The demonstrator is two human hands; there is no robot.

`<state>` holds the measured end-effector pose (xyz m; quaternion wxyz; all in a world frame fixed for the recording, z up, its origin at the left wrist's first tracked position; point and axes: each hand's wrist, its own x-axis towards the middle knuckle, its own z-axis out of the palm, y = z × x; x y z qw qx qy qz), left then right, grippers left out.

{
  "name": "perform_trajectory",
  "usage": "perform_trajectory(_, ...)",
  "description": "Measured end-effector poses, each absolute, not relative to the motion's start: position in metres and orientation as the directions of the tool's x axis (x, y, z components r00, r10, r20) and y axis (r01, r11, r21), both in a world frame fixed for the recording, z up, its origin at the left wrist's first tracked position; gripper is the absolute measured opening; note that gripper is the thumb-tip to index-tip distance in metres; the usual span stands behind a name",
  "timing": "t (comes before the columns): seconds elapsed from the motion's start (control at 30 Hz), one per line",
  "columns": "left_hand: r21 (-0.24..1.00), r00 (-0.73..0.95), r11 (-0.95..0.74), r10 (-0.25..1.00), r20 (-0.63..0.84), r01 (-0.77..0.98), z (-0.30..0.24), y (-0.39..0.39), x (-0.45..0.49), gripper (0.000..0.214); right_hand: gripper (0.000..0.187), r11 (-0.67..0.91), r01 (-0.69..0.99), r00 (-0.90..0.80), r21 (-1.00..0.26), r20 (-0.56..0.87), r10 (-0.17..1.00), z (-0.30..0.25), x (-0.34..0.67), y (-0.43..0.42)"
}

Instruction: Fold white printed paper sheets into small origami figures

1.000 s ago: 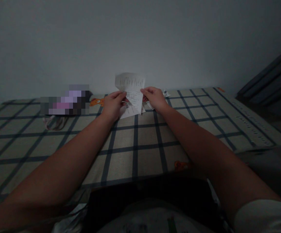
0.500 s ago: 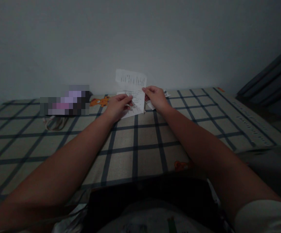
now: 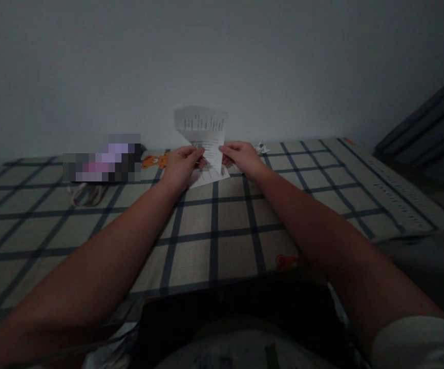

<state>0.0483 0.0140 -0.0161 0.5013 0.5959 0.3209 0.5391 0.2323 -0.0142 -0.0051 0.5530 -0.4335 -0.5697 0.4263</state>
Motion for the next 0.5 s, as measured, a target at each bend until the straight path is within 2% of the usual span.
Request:
perform_trajectory(0.2, 0.975, 0.336, -0.153, 0.920, 0.200, -0.162, -0.0134, 0.0057, 0.0508, 0.021, 0.015, 0.283, 0.054, 0.032, -0.958, 0.285, 0.958, -0.0048, 0.2324, -0.0132)
perform_trajectory(0.33, 0.968, 0.307, -0.204, 0.921, 0.241, -0.146, -0.0165, 0.0109, 0.0501, 0.023, 0.018, 0.282, 0.042, 0.015, -0.959, 0.282, 0.959, -0.0047, 0.2318, -0.0142)
perform_trajectory(0.5, 0.963, 0.282, -0.237, 0.922, 0.265, -0.128, -0.0164, 0.0116, 0.0494, 0.022, 0.011, 0.260, 0.009, -0.090, -0.966, 0.258, 0.962, -0.0103, 0.2324, -0.0116)
